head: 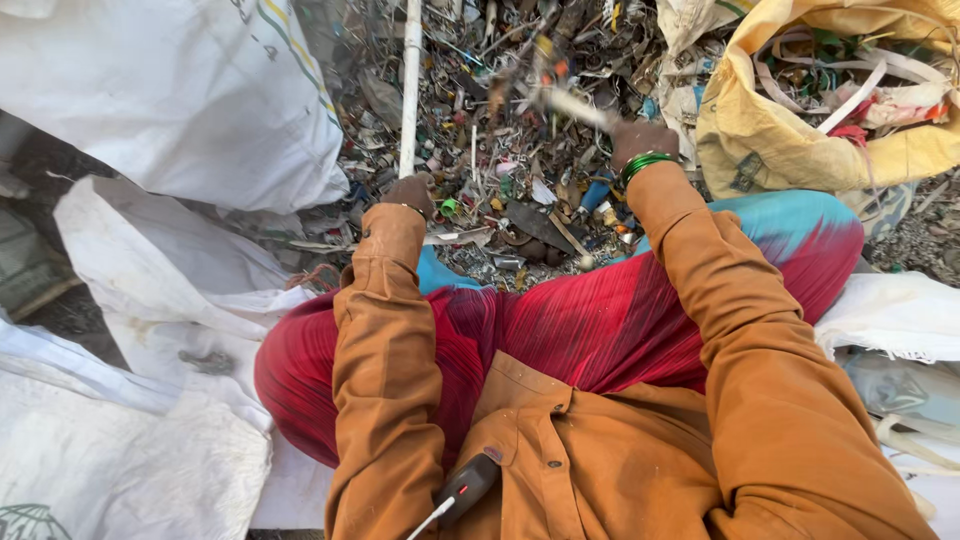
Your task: The person sits on the ground and sorts through a large pile of scrap metal and plastic waste, picking out small tubes and metal components by hand and placing them into a yellow bag and a white bag.
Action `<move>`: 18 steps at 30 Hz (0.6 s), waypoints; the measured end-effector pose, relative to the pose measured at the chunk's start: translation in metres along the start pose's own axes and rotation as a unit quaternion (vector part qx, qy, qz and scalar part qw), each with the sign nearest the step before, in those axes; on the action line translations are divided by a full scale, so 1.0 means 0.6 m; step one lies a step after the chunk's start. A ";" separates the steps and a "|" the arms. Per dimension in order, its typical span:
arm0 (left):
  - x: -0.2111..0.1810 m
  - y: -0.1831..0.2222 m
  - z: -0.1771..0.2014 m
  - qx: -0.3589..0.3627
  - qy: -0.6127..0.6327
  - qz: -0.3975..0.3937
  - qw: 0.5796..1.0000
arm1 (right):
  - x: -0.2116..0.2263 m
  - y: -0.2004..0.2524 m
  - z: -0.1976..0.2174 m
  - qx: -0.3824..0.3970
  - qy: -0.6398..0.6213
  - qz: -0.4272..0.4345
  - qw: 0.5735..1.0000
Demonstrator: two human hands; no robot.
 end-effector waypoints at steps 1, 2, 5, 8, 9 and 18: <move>-0.003 0.006 0.003 0.003 -0.001 0.005 1.000 | -0.012 -0.002 0.006 -0.081 -0.031 -0.004 0.996; -0.004 0.013 0.003 0.007 -0.002 0.012 1.000 | -0.024 -0.002 0.014 -0.161 -0.063 -0.008 0.985; -0.006 0.023 -0.007 -0.005 -0.001 -0.003 1.000 | -0.029 0.012 0.021 -0.385 -0.049 0.002 0.922; -0.012 0.009 -0.028 0.003 -0.024 -0.036 0.999 | -0.009 -0.011 -0.025 -0.211 -0.358 -0.180 0.892; -0.013 0.004 -0.038 0.012 -0.037 -0.046 0.998 | 0.000 -0.027 -0.060 -0.072 -0.502 -0.265 0.820; -0.042 -0.021 -0.178 0.030 -0.012 -0.105 0.994 | 0.261 0.016 -0.325 -0.083 -0.114 0.162 0.977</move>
Point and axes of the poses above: each hand's wrist, its own y-axis away from the middle knuckle, its own z-axis out of the back of the hand, x = y × z, the point moved 2 cm from there along -y, towards the middle knuckle, and after that the axes turned 3 degrees about -x, right-handed, at the moved point
